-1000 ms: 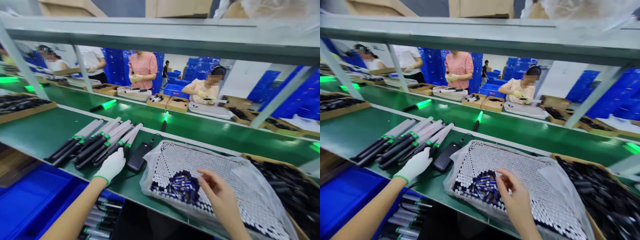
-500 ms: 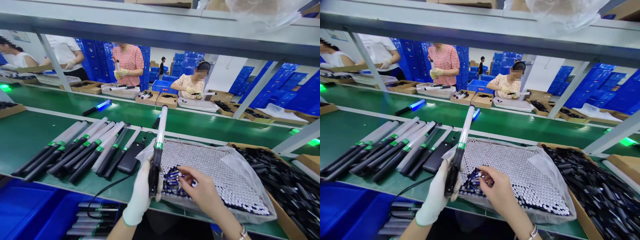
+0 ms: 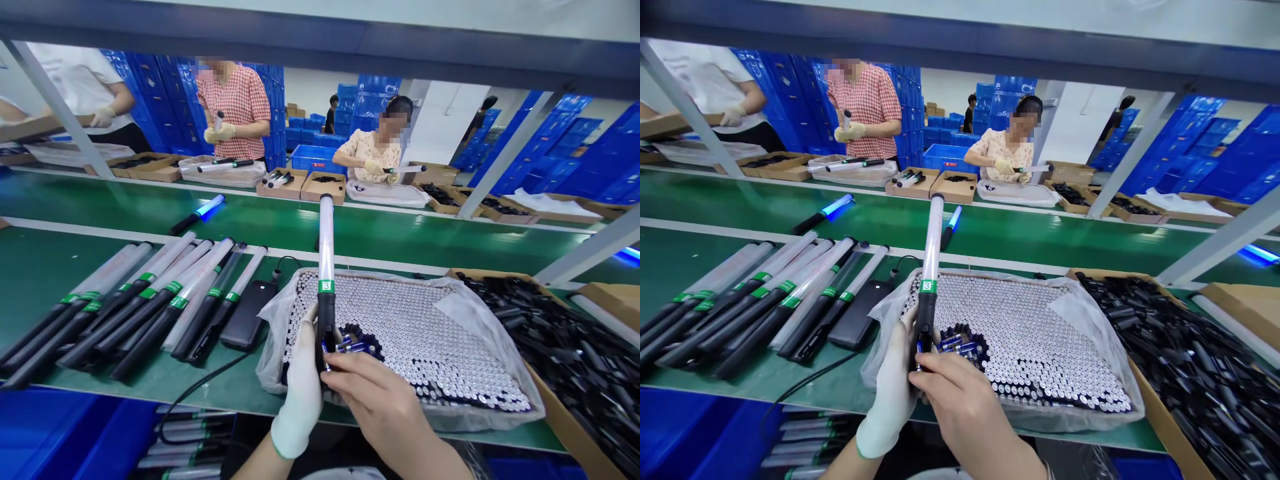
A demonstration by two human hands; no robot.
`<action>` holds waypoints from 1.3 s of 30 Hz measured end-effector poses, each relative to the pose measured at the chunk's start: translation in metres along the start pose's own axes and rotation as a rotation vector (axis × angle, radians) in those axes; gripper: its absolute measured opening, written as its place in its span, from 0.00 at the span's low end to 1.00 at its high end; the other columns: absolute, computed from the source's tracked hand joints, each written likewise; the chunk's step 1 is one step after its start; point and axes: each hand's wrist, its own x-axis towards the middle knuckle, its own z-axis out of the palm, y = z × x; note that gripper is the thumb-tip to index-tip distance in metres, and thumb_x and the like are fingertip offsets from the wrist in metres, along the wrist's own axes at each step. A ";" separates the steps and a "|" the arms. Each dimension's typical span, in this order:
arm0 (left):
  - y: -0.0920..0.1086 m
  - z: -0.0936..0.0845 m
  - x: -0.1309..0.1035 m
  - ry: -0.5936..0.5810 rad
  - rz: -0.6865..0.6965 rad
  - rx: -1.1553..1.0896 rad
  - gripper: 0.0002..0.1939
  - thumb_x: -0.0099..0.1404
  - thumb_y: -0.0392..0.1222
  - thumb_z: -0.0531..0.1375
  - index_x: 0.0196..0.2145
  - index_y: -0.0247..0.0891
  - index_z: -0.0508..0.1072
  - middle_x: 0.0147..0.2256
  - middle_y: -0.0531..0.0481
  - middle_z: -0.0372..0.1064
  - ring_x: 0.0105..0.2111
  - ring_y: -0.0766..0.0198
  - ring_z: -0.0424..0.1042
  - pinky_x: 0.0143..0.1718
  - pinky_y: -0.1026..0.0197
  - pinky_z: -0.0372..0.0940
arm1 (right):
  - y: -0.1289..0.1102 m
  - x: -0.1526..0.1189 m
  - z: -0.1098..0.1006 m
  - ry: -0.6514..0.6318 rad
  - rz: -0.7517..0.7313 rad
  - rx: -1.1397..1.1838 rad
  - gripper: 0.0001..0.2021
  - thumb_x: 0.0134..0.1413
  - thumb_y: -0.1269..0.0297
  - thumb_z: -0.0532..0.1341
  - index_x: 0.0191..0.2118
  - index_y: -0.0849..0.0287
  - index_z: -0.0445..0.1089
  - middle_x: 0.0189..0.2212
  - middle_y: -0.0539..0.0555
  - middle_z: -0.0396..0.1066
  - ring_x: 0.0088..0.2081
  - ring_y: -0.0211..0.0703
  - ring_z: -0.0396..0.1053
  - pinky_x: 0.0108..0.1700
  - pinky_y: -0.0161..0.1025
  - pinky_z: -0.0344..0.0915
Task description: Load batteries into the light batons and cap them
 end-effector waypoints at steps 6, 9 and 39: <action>0.013 0.000 -0.016 -0.067 -0.198 0.158 0.29 0.68 0.57 0.53 0.63 0.50 0.59 0.60 0.48 0.59 0.61 0.51 0.57 0.54 0.54 0.64 | -0.002 0.010 0.001 -0.016 0.293 0.100 0.07 0.55 0.76 0.62 0.31 0.57 0.74 0.35 0.54 0.72 0.35 0.40 0.73 0.33 0.34 0.72; 0.028 -0.003 -0.025 -0.180 -0.264 0.114 0.32 0.67 0.48 0.58 0.66 0.58 0.51 0.48 0.49 0.68 0.41 0.62 0.70 0.35 0.64 0.69 | 0.003 0.010 -0.008 -0.060 0.500 0.153 0.09 0.43 0.73 0.71 0.27 0.57 0.70 0.28 0.48 0.69 0.30 0.38 0.68 0.31 0.33 0.67; 0.025 -0.023 -0.010 -0.414 -0.336 0.118 0.37 0.72 0.49 0.50 0.69 0.49 0.32 0.26 0.54 0.64 0.21 0.68 0.61 0.25 0.64 0.59 | 0.035 0.014 -0.031 0.043 0.640 0.381 0.09 0.54 0.62 0.61 0.38 0.58 0.76 0.31 0.53 0.78 0.31 0.41 0.75 0.34 0.38 0.74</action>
